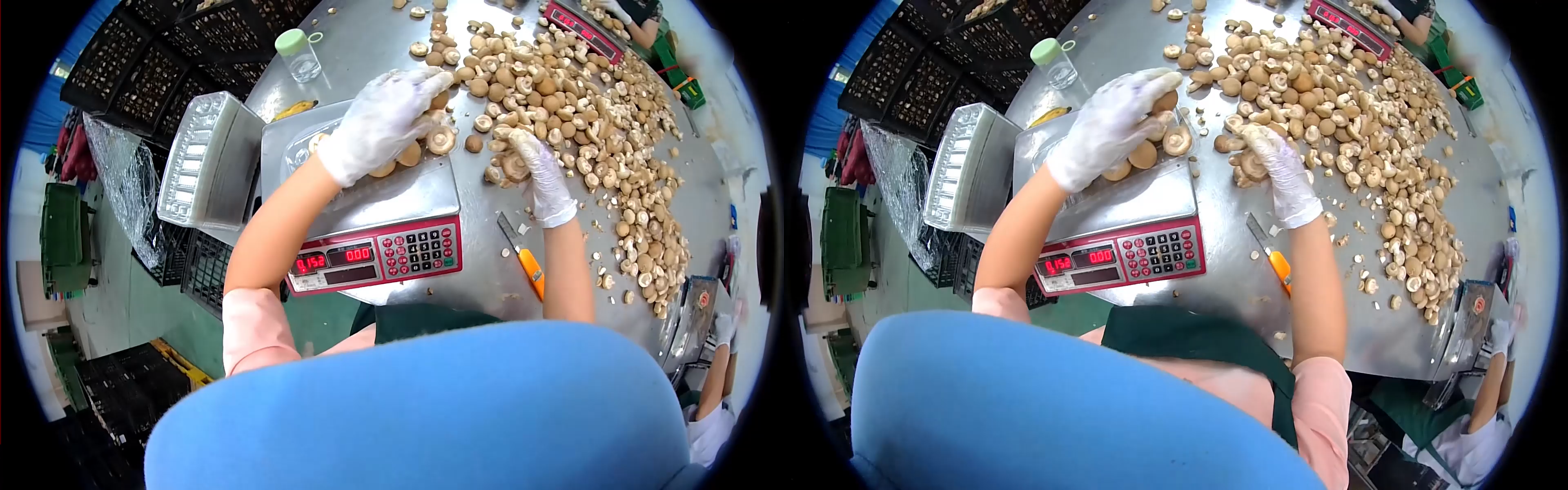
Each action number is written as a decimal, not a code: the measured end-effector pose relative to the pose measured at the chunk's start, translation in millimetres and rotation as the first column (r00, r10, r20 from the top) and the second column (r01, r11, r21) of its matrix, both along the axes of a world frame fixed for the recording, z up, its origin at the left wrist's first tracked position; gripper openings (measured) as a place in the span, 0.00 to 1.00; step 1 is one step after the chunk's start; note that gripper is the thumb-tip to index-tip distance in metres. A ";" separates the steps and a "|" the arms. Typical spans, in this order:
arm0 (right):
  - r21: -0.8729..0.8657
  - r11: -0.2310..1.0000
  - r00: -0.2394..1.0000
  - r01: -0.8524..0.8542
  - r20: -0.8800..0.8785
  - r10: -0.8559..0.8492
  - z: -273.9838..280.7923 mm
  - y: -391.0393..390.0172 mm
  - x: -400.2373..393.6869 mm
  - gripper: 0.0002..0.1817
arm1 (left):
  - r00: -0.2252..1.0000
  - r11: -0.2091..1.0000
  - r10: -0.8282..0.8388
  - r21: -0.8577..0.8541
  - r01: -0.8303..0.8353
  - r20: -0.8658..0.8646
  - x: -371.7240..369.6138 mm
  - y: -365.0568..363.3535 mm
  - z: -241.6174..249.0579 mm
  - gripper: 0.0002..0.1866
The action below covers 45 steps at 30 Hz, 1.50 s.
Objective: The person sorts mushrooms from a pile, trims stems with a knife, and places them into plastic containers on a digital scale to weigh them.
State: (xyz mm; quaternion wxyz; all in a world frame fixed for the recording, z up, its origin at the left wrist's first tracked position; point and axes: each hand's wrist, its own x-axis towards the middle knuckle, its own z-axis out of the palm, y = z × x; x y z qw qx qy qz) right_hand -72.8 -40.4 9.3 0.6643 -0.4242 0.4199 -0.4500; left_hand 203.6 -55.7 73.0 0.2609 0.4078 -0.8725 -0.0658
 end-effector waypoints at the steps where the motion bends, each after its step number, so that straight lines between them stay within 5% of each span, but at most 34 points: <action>1: -0.031 0.999 1.000 -0.018 -0.002 0.018 1.4 -1.9 3.0 0.16 | 0.977 0.988 0.059 -0.154 -0.028 0.203 -4.6 -13.1 -7.9 0.25; 2: -0.043 0.997 0.997 0.071 -0.012 -0.071 2.7 3.6 7.4 0.17 | 0.879 0.996 0.071 0.020 -0.092 0.472 -6.0 -23.2 -14.6 0.25; 7: -0.044 0.998 0.991 0.044 -0.122 -0.050 -2.9 4.7 -17.4 0.19 | 0.907 0.963 -0.008 0.248 -0.106 0.421 -6.8 -38.0 -6.6 0.31; 9: -0.046 0.998 0.983 0.053 -0.175 -0.060 -2.3 2.3 -24.0 0.18 | 0.976 0.839 0.034 0.536 0.089 -0.216 8.9 -32.9 8.8 0.35; 15: -0.072 0.993 0.987 0.097 -0.125 -0.105 2.4 -1.8 -5.7 0.20 | 0.882 0.900 0.214 0.435 -0.012 -0.419 101.9 -0.1 42.3 0.32; 19: -0.149 0.985 0.977 -0.089 -0.207 0.057 16.3 -9.0 18.0 0.17 | 0.906 0.905 0.365 0.311 -0.290 -0.214 143.8 51.9 52.1 0.21; 20: -0.177 0.981 0.956 -0.075 -0.294 0.021 15.6 -11.8 23.1 0.17 | 0.901 0.875 0.433 0.247 -0.416 -0.014 150.5 66.9 57.3 0.22; 21: -0.209 0.976 0.925 -0.066 -0.379 -0.019 17.8 -12.7 30.0 0.17 | 0.887 0.855 0.462 0.267 -0.444 -0.005 158.4 77.8 47.6 0.22; 23: -0.327 0.939 0.780 -0.103 -0.613 -0.128 39.3 -1.8 50.9 0.16 | 0.873 0.884 0.358 0.421 -0.204 -0.330 170.5 93.1 25.4 0.24; 25: -0.434 0.879 0.766 -0.198 -0.628 -0.138 31.6 -5.9 53.6 0.16 | 0.785 0.814 0.364 0.581 -0.007 -0.500 170.7 108.3 20.9 0.26; 29: -0.374 0.910 0.720 -0.178 -0.680 -0.139 43.0 -6.1 65.6 0.16 | 0.865 0.877 0.309 0.471 -0.097 -0.396 168.3 116.9 4.7 0.26; 31: -0.403 0.894 0.808 -0.198 -0.584 -0.085 57.2 3.3 82.5 0.16 | 0.894 0.889 0.301 0.438 -0.136 -0.333 167.2 115.0 -8.8 0.25; 32: -0.537 0.793 0.751 -0.289 -0.641 -0.160 58.4 3.9 88.5 0.15 | 0.847 0.882 0.342 0.449 -0.140 -0.406 162.7 114.8 -22.0 0.25; 33: -0.641 0.664 0.693 -0.386 -0.676 -0.251 60.3 4.1 95.5 0.14 | 0.875 0.871 0.379 0.435 -0.227 -0.302 154.7 119.0 -13.9 0.27; 35: -0.464 0.864 0.848 -0.196 -0.522 -0.088 76.8 21.8 124.9 0.13 | 0.914 0.916 0.339 0.300 -0.267 -0.221 151.8 119.9 -26.1 0.28; 39: -0.781 0.523 0.821 -0.341 -0.518 -0.240 61.1 10.4 154.3 0.17 | 0.886 0.883 0.462 -0.082 -0.463 -0.027 132.7 126.0 -48.2 0.28; 45: -0.857 0.362 0.871 -0.367 -0.453 -0.189 62.1 2.8 189.8 0.20 | 0.881 0.882 0.451 -0.082 -0.465 -0.145 114.1 135.7 -52.7 0.21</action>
